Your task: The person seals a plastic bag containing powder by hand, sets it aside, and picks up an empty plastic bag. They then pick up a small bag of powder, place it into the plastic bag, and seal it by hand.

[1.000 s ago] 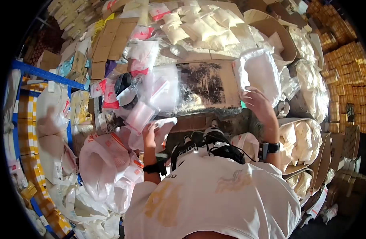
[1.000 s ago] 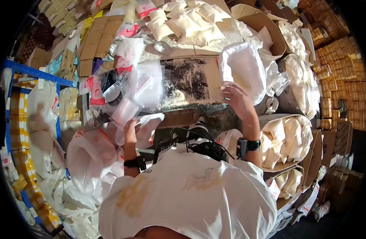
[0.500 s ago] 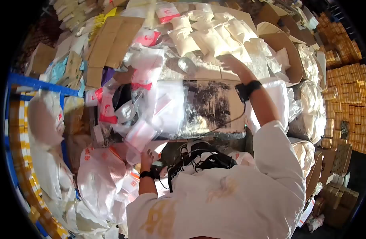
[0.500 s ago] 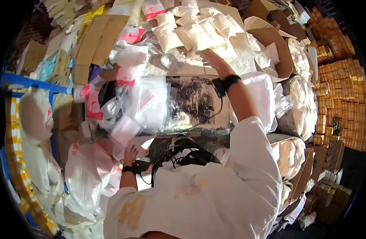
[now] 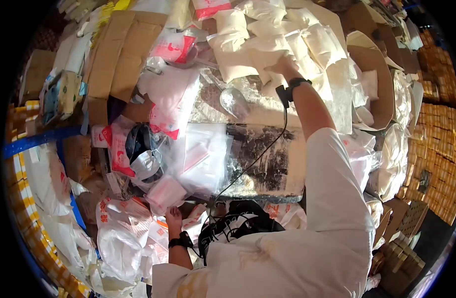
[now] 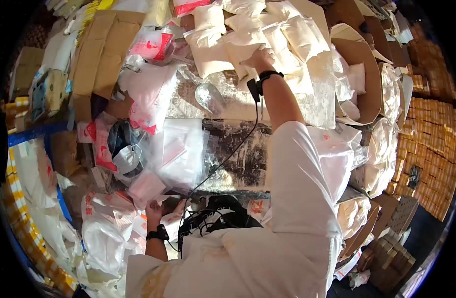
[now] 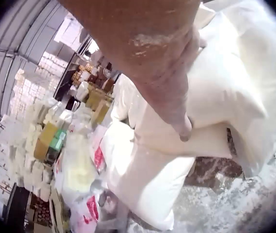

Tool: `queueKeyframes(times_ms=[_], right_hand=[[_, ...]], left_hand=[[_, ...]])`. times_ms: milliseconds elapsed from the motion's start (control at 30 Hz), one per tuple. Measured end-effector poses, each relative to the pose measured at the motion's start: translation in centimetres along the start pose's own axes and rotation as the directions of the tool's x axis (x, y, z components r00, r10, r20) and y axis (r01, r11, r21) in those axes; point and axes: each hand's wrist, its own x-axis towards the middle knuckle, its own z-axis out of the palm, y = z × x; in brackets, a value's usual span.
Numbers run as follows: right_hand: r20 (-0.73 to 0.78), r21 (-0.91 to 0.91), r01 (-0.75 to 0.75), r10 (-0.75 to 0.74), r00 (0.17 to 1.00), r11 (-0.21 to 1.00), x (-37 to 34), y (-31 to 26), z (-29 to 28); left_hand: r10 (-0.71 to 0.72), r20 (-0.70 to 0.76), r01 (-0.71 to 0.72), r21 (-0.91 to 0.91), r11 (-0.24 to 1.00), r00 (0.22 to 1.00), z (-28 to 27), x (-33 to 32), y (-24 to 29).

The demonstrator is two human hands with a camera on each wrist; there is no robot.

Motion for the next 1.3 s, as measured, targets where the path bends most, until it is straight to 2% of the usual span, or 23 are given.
queueKeyframes(times_ms=[133, 167, 267, 300, 400, 433, 467, 500, 567, 600, 633, 700, 733, 767, 800, 867, 900, 933, 1000, 1033, 1133, 1233, 1300], right_hand=[[-0.157, -0.140, -0.162, 0.140, 0.978, 0.977, 0.2, -3.4, 1.5], [-0.201, -0.127, -0.095, 0.069, 0.977, 0.987, 1.2, -2.8, 1.7], [-0.091, 0.145, 0.042, -0.029, 0.995, 0.989, 3.1, 0.7, -1.7], [-0.191, 0.101, -0.033, 0.052, 0.980, 0.994, 1.8, 0.4, -2.6], [-0.194, 0.236, -0.024, 0.072, 0.978, 0.971, 3.8, 3.0, -2.7], [-0.282, 0.285, 0.021, 0.063, 0.957, 0.958, 4.6, 4.4, -2.2], [-0.233, 0.352, 0.057, 0.028, 0.972, 0.934, 7.9, 6.9, -0.4], [-0.254, 0.158, 0.278, -0.233, 0.939, 0.947, 11.2, 10.0, 2.3], [-0.187, 0.494, 0.415, -0.373, 0.909, 0.764, 7.4, 11.3, 0.5], [-0.093, 0.880, 0.221, -0.304, 0.948, 0.421, 1.8, 10.9, -2.6], [0.033, 0.982, 0.016, -0.254, 0.967, 0.189, 1.7, 10.9, -1.9], [-0.245, 0.938, 0.318, -0.379, 0.892, 0.141, -4.0, 11.0, -2.7], [-0.101, 0.991, 0.057, -0.407, 0.908, -0.118, -4.9, 10.6, -2.1], [0.046, 0.909, -0.215, -0.426, 0.904, -0.357, -5.7, 10.2, -1.6], [-0.031, 0.901, -0.133, -0.366, 0.930, -0.412, -10.7, 8.1, -2.7], [-0.028, 0.936, -0.096, -0.342, 0.939, -0.340, -16.0, 6.4, -1.8], [-0.194, 0.853, -0.136, -0.548, 0.814, -0.504, -18.9, 6.5, -0.6], [-0.200, 0.722, -0.318, -0.625, 0.755, -0.614, -20.4, 6.5, 1.6], [-0.137, 0.652, -0.413, -0.635, 0.761, -0.635, -25.6, 5.4, 4.5], [-0.088, 0.668, -0.423, -0.630, 0.772, -0.612, -28.5, 4.4, 5.8], [0.088, 0.691, -0.502, -0.628, 0.773, -0.521, -35.8, 1.1, 10.4], [0.234, 0.704, -0.577, -0.632, 0.739, -0.414, -40.5, -3.7, 14.4], [0.315, 0.719, -0.614, -0.637, 0.704, -0.324, -41.4, -6.8, 16.6]], left_hand=[[-0.025, 0.035, 0.025, -0.009, 1.000, 0.999, 2.4, -4.2, 1.3], [-0.026, 0.003, 0.026, -0.017, 1.000, 1.000, 3.1, -4.9, 1.5], [-0.023, -0.049, 0.021, -0.036, 0.999, 0.999, 4.2, -5.8, 1.8], [-0.018, -0.052, 0.015, -0.044, 0.999, 0.998, 4.2, -5.6, 1.7], [-0.035, 0.030, 0.036, -0.037, 0.999, 0.999, 2.4, -3.5, 1.5], [-0.024, 0.016, 0.025, -0.031, 0.999, 1.000, 2.5, -3.3, 1.4], [-0.014, 0.003, 0.014, -0.025, 1.000, 1.000, 2.6, -3.3, 1.3], [-0.005, -0.010, 0.004, -0.020, 1.000, 1.000, 2.7, -3.3, 1.1], [-0.018, -0.029, 0.016, -0.042, 0.999, 0.999, 2.7, -2.8, 1.2], [-0.025, -0.040, 0.023, -0.055, 0.998, 0.999, 2.7, -2.4, 1.3], [-0.017, 0.001, 0.017, -0.046, 0.999, 1.000, 2.7, -2.0, 1.4], [-0.008, 0.065, 0.010, -0.035, 0.999, 0.998, 2.0, -1.0, 1.4], [-0.022, 0.185, 0.025, -0.013, 1.000, 0.982, 0.5, 0.8, 1.4], [-0.003, 0.187, 0.011, -0.040, 0.999, 0.982, 1.6, -0.4, 1.6], [-0.050, 0.192, 0.057, -0.032, 0.998, 0.980, -0.1, 2.5, 1.3], [-0.018, 0.178, 0.025, -0.037, 0.999, 0.984, 1.5, 0.1, 1.9], [0.152, 0.376, -0.231, 0.176, 0.957, 0.914, -1.4, 4.4, 0.7], [0.012, 0.250, -0.014, 0.004, 1.000, 0.968, 0.6, 1.5, 1.9], [-0.108, 0.258, 0.121, -0.035, 0.992, 0.960, 1.0, 2.1, 2.8], [-0.121, 0.188, 0.129, -0.033, 0.991, 0.975, 2.9, -0.9, 3.8], [-0.148, 0.233, 0.123, 0.120, 0.985, 0.961, 3.0, 0.1, 4.9], [-0.192, 0.281, 0.163, 0.120, 0.979, 0.940, 3.1, 0.3, 6.2], [-0.120, 0.355, 0.102, 0.071, 0.992, 0.927, 2.7, 0.6, 6.6]])
